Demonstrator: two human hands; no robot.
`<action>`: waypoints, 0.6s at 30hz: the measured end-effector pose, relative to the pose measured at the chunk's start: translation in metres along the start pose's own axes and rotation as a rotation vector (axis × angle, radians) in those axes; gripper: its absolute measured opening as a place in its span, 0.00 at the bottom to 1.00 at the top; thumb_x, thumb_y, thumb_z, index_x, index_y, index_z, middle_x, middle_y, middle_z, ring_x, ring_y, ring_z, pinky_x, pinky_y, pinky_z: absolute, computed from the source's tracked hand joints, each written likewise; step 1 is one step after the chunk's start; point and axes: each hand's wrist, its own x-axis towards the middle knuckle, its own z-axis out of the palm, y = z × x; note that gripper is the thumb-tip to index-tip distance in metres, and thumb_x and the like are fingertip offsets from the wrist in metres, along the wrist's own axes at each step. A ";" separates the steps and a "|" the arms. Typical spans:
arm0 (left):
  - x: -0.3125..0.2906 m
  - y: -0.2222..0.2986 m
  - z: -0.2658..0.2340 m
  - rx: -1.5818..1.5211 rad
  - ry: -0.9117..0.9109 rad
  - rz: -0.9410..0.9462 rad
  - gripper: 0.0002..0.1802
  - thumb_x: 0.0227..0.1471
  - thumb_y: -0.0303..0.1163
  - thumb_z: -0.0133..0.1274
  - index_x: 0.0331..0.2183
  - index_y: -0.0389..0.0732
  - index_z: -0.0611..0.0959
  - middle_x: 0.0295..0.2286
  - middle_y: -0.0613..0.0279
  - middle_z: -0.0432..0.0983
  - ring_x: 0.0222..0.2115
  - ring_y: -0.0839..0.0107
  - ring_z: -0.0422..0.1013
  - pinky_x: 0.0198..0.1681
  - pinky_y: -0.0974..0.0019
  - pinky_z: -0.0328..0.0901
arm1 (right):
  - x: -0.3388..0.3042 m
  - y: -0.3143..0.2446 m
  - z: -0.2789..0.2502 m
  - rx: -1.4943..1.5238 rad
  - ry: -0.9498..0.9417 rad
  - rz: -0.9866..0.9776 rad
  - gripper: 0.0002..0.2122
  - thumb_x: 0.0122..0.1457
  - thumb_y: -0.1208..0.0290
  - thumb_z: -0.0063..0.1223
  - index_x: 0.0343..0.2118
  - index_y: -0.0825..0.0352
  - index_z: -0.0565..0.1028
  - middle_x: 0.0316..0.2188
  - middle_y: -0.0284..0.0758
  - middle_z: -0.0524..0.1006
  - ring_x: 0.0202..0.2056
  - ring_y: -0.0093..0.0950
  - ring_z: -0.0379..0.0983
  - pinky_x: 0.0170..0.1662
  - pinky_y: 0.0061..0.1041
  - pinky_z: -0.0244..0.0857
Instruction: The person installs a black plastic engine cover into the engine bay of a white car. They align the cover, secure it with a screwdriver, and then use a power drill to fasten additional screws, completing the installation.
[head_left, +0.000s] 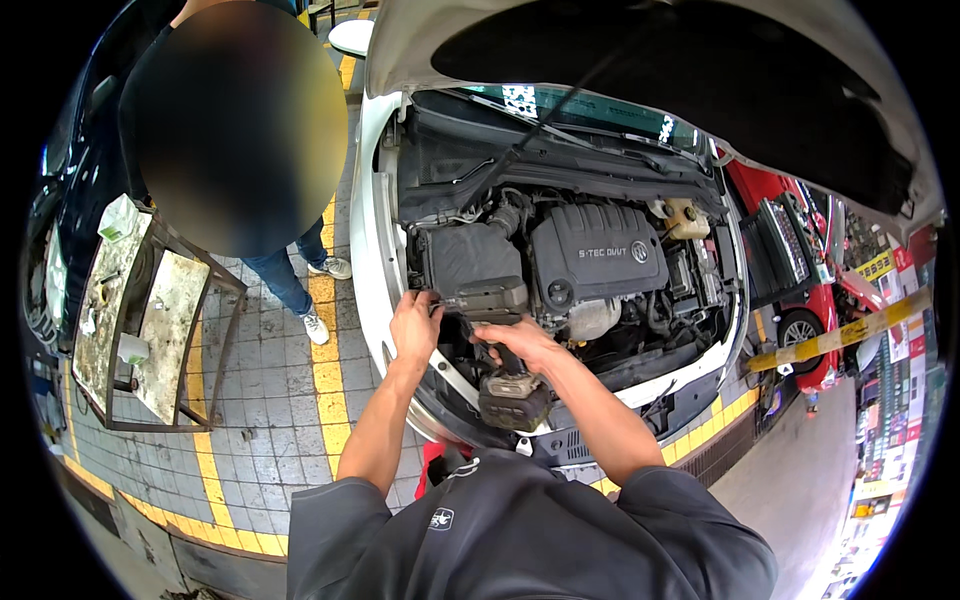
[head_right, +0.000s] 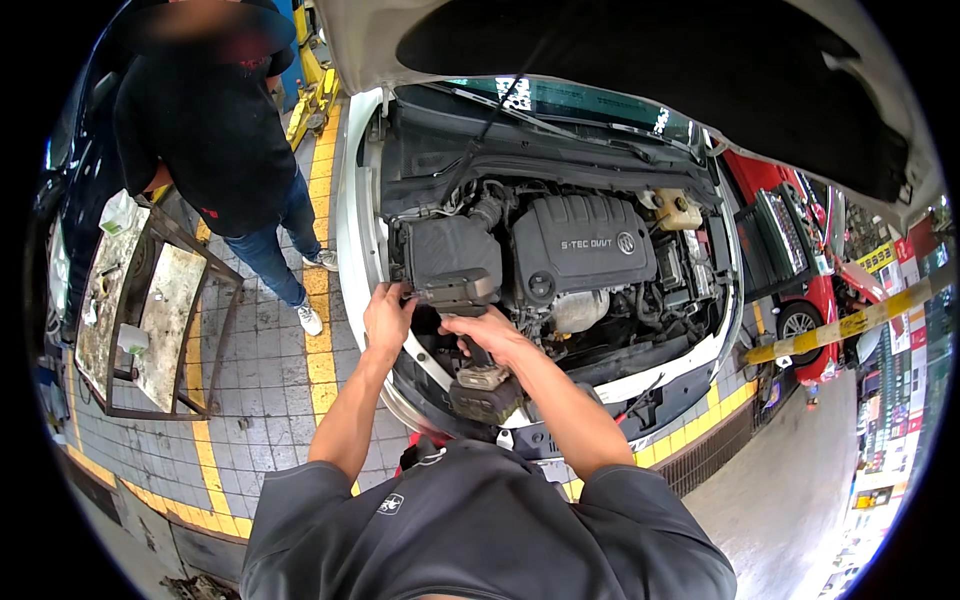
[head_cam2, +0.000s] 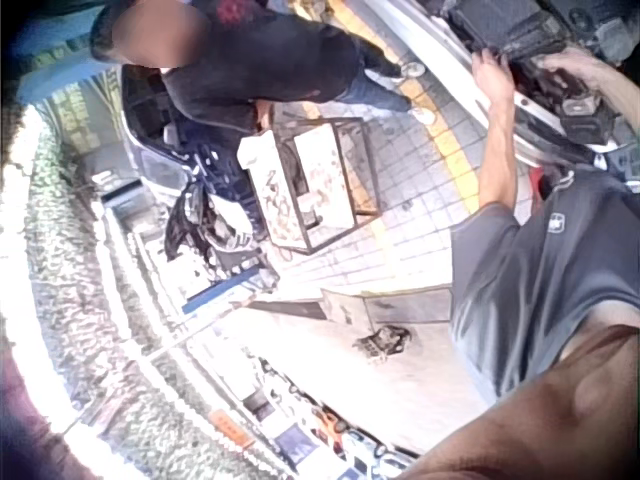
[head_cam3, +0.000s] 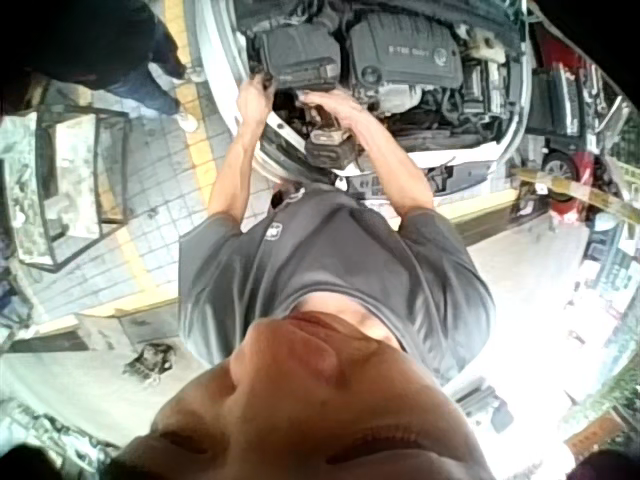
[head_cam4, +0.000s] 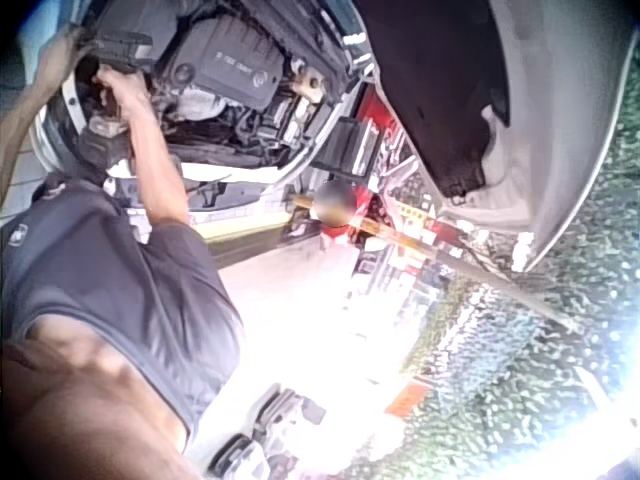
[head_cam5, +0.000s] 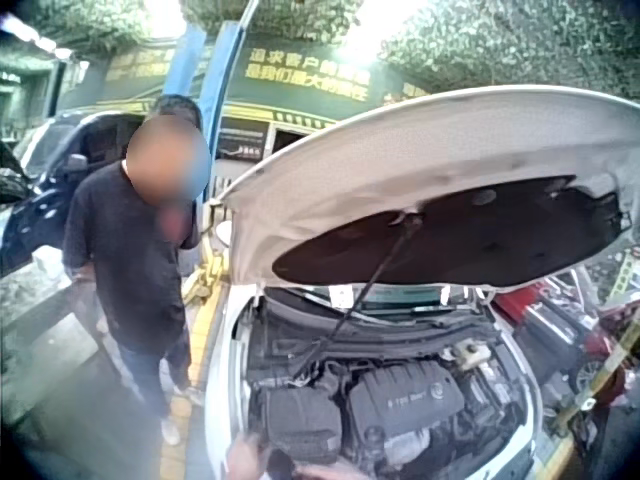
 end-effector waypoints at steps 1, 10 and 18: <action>-0.012 0.013 -0.012 0.025 0.007 0.078 0.13 0.52 0.33 0.68 0.40 0.42 0.87 0.38 0.56 0.79 0.41 0.49 0.79 0.44 0.51 0.74 | -0.020 0.009 -0.005 0.038 -0.005 -0.020 0.12 0.61 0.69 0.66 0.44 0.69 0.81 0.37 0.39 0.84 0.26 0.22 0.73 0.25 0.24 0.66; -0.114 0.098 -0.068 -0.009 -0.268 0.506 0.14 0.59 0.34 0.63 0.46 0.44 0.86 0.42 0.58 0.76 0.36 0.54 0.81 0.39 0.54 0.78 | -0.192 0.074 -0.044 0.245 -0.009 -0.145 0.17 0.58 0.71 0.70 0.50 0.69 0.80 0.37 0.38 0.85 0.25 0.22 0.73 0.28 0.25 0.68; -0.137 0.162 -0.066 -0.073 -0.378 0.685 0.17 0.56 0.32 0.66 0.48 0.46 0.87 0.42 0.61 0.80 0.38 0.57 0.81 0.42 0.57 0.78 | -0.278 0.132 -0.055 0.401 0.114 -0.322 0.16 0.57 0.73 0.70 0.48 0.70 0.81 0.36 0.39 0.86 0.24 0.23 0.73 0.29 0.25 0.68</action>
